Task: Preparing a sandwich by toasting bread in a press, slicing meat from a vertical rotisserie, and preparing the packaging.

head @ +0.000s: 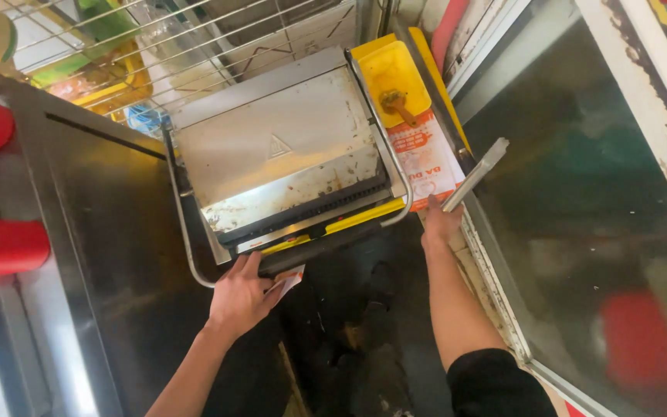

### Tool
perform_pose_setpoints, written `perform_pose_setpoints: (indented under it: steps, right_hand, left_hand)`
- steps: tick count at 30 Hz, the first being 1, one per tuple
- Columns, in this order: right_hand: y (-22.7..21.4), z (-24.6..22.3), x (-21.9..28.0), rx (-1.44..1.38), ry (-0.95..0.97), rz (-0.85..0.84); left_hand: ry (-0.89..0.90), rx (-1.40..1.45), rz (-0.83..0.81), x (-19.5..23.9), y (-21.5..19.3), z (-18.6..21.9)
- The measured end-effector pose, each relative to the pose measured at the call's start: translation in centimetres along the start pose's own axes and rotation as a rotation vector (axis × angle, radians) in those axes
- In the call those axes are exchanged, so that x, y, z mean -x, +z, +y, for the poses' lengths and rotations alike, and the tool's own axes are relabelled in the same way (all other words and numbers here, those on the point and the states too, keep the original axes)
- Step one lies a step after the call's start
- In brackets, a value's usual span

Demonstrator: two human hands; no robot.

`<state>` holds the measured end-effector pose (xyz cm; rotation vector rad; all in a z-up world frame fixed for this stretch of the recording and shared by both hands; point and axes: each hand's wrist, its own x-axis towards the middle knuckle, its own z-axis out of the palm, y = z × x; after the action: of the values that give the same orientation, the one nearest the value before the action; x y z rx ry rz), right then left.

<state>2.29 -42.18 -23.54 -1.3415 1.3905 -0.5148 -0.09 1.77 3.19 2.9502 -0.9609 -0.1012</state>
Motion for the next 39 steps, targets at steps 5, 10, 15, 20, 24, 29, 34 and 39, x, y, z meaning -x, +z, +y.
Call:
perform_pose_setpoints:
  steps: [5,10,15,20,24,29,34,39]
  right_hand:
    - [-0.3,-2.9,2.1,0.136,-0.043,0.055]
    - [-1.1,-4.4,3.2,0.098,-0.051,0.037]
    - [-2.4,-4.7,3.9,-0.060,-0.071,-0.083]
    - [-6.4,-6.2,8.2,-0.022,0.004,-0.215]
    - [-10.7,-2.9,12.3,0.146,0.002,-0.229]
    - [-16.5,-7.7,22.2,0.227,0.045,-0.369]
    - [-20.4,-11.3,29.8,0.271,0.128,-0.479]
    - [-21.8,-10.7,33.6,0.241,0.245,-0.630]
  left_hand:
    - [0.033,0.044,0.008,-0.3,-0.5,0.1]
    - [0.017,0.025,0.031,-0.4,-0.4,0.3]
    - [0.019,-0.024,0.058,-0.6,-1.5,0.8]
    - [0.010,-0.030,0.071,-0.4,-0.8,0.3]
    - [-0.009,-0.029,0.038,0.1,0.7,0.2]
    - [0.004,0.121,-0.115,-0.6,-2.8,-0.1]
    - [-0.026,0.261,-0.148,0.6,-4.9,-0.8]
    - [-0.082,0.229,-0.518,0.3,-6.5,-1.4]
